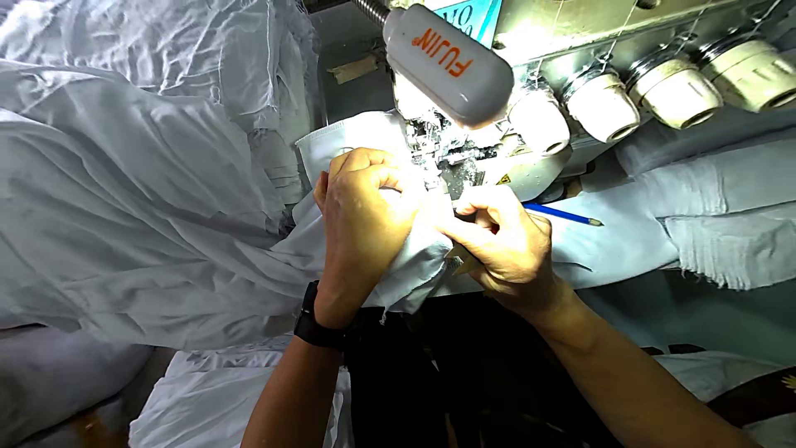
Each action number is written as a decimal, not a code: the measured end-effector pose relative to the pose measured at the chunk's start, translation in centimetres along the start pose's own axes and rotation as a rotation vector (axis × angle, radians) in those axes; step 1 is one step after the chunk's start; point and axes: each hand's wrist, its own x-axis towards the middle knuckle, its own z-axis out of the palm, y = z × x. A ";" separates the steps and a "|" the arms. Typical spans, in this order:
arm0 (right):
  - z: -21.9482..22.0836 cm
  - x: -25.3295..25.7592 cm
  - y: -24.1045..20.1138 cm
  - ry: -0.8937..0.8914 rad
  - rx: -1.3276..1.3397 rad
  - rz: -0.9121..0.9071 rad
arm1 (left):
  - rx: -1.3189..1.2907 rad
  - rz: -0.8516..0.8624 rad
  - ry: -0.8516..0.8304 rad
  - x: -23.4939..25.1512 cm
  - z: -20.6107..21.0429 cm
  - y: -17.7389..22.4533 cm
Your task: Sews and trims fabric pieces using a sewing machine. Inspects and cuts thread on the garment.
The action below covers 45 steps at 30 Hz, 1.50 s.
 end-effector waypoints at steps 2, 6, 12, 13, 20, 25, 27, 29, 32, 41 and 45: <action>0.0 0.0 0.0 0.000 0.002 -0.001 | -0.004 0.001 -0.004 0.1 0.0 0.0; 0.1 0.0 0.1 0.000 0.007 -0.014 | -0.013 0.002 0.005 0.1 0.0 0.0; 0.2 -0.3 0.4 0.004 -0.011 -0.063 | -0.008 0.002 0.004 0.2 0.0 0.0; 0.2 -0.4 0.5 0.007 -0.016 -0.080 | -0.006 0.001 0.008 0.2 0.1 0.0; -0.1 -0.2 0.5 -0.044 -0.054 -0.100 | 0.008 -0.026 0.022 0.3 0.4 -0.1; -0.3 -0.2 0.0 -0.055 -0.082 -0.086 | 0.102 0.067 0.031 -0.2 0.5 -0.6; -0.3 -0.2 0.0 -0.060 -0.092 -0.086 | 0.110 0.088 0.034 -0.4 0.5 -1.0; -0.4 -0.1 0.0 -0.074 -0.108 -0.081 | 0.089 0.092 0.036 -0.5 0.5 -1.4; -0.4 0.0 0.1 -0.072 -0.126 -0.071 | 0.070 0.101 0.028 -0.2 0.4 -1.8; 0.3 0.7 0.2 -0.048 -0.167 -0.077 | 0.037 0.154 -0.001 0.0 0.1 -2.4; 0.2 0.7 0.3 -0.047 -0.159 -0.086 | 0.030 0.184 -0.011 -0.1 0.0 -2.4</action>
